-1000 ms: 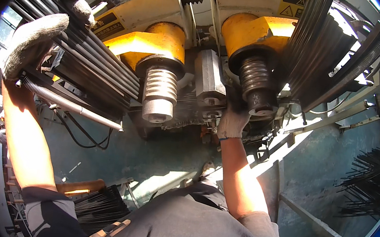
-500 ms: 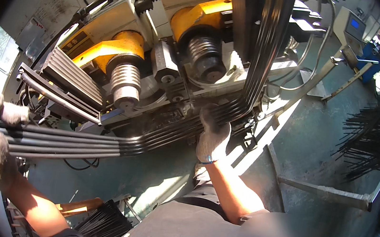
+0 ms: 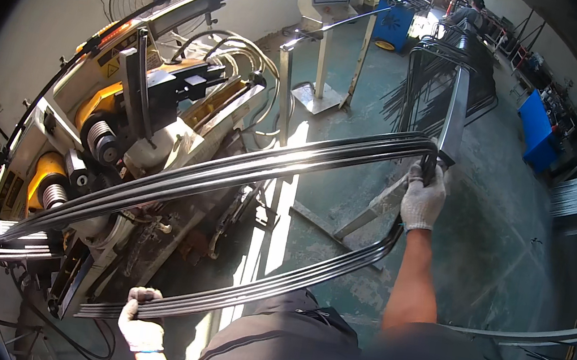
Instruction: The person repeatedly picks up bundles of long metal rods from a floor rack and feeds them into a yellow industrial machine. The rods are inserted into rollers and advanced through the machine, then removed and returned to the rack. This cycle repeats throughout the clip.
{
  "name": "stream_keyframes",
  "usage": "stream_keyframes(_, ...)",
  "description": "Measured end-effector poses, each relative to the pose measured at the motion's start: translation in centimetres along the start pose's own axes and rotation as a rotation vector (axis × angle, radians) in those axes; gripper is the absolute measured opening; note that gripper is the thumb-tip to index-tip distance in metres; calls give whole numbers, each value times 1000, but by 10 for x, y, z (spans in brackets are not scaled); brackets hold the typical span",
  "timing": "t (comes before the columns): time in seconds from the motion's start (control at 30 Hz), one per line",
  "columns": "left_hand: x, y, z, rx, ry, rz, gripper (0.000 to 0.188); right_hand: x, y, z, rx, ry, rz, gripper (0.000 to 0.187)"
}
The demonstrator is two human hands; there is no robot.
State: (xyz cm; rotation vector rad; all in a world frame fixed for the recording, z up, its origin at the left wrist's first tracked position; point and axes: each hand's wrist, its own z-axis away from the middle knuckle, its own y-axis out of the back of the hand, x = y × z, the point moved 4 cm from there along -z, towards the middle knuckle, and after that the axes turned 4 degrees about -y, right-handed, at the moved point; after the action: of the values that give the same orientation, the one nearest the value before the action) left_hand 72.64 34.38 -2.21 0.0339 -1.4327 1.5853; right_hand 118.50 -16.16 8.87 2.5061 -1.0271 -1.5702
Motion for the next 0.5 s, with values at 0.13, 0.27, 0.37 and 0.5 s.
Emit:
stream_keyframes(0.13,-160,-37,38,241,356,82,21,54,79,-131,45,91,326,29)
stream_keyframes(0.27,-274,-36,57,121,644,123,21,102,68,-238,-25,199,668,26)
stream_keyframes(0.37,-305,-25,61,-22,846,-156,27,221,7,-320,-182,57,880,38)
stream_keyframes(0.5,-270,-62,35,-34,278,-360,29,359,-16,-444,-253,-69,543,59)
